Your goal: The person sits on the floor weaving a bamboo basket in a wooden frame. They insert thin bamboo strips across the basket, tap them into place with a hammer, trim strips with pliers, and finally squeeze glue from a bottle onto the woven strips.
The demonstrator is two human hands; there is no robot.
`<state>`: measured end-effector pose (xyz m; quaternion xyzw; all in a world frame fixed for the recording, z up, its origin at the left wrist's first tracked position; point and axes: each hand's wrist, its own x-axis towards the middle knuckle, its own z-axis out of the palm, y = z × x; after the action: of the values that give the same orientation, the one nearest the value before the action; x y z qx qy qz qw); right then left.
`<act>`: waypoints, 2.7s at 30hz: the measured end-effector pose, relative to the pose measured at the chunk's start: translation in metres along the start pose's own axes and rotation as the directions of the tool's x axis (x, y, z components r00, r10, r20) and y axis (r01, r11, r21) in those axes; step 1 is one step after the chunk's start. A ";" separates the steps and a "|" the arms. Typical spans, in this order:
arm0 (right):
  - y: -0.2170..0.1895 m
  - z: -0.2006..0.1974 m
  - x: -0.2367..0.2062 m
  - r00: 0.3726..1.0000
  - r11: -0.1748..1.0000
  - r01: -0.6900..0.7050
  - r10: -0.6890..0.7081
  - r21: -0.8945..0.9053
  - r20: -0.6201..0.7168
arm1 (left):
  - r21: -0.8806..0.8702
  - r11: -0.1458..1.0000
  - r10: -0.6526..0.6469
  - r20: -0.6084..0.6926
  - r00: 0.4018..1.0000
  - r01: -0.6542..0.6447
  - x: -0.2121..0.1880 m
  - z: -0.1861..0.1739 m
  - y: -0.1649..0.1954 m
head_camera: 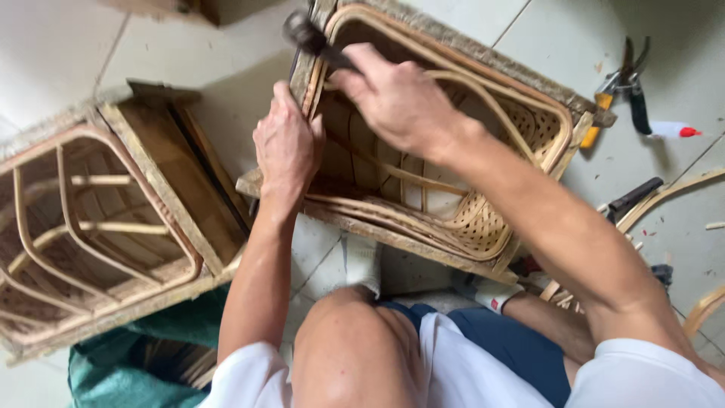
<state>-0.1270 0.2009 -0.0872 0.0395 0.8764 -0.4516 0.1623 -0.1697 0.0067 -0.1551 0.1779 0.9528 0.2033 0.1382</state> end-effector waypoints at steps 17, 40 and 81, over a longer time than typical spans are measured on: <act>-0.040 0.075 -0.128 0.918 0.921 0.380 -0.387 -0.091 -0.086 | 0.136 0.977 0.086 0.453 0.887 -0.164 0.070 0.003 -0.027; -0.034 0.124 -0.086 0.956 0.978 0.187 -0.203 -0.090 -0.214 | 0.176 0.930 0.206 0.480 0.853 -0.324 0.075 -0.002 -0.035; 0.004 0.094 -0.094 0.937 0.820 -0.050 0.236 0.570 -0.256 | 0.100 0.970 0.225 -0.041 0.974 -0.220 -0.020 0.007 -0.029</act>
<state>-0.0142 0.1351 -0.1113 0.2230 0.7163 -0.6603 0.0355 -0.1579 -0.0233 -0.1704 0.2845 0.9387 0.1768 0.0812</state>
